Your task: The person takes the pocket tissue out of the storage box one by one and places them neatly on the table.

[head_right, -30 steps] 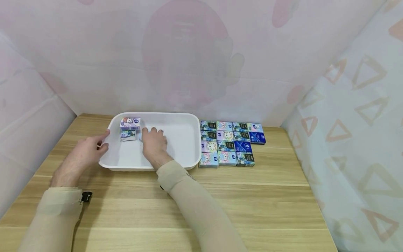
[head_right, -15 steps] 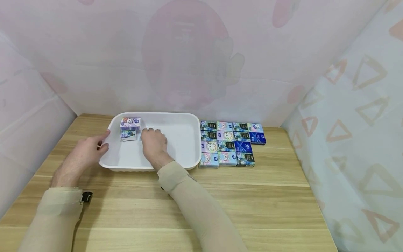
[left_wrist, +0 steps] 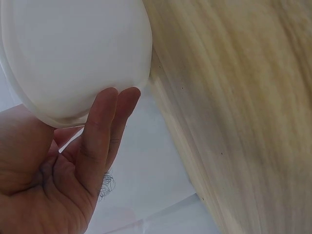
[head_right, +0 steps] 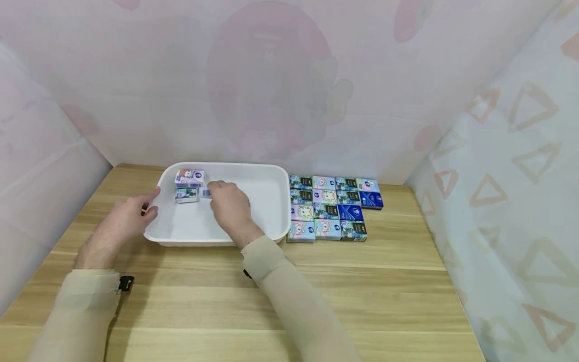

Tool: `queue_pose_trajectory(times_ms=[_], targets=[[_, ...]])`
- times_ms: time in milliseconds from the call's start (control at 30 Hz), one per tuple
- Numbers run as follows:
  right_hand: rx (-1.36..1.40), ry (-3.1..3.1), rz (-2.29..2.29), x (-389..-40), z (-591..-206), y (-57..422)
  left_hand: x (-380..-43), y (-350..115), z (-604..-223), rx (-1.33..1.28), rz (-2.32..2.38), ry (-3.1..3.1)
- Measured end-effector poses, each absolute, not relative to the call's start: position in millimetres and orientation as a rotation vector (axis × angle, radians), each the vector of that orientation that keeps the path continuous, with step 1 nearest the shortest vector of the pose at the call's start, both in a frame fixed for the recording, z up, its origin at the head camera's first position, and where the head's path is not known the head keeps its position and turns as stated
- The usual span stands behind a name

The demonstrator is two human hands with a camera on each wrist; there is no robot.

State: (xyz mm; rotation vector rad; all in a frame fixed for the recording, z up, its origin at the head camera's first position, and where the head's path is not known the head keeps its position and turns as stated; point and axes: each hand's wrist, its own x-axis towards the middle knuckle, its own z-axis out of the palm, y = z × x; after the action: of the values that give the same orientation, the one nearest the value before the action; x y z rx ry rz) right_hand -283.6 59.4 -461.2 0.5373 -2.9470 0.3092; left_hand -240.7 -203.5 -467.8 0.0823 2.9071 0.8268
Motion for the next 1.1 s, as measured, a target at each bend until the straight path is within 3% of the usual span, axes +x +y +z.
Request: queue_pose_trajectory(times_ms=[400,1100], targets=[[0.520,-2.864,0.500,-265,-432,133,-242,-206,-467,0.108,0.833,2.919],[0.338,-2.717,0.615,-253,-416,246,-240,-202,-469,0.081,0.843,2.905]])
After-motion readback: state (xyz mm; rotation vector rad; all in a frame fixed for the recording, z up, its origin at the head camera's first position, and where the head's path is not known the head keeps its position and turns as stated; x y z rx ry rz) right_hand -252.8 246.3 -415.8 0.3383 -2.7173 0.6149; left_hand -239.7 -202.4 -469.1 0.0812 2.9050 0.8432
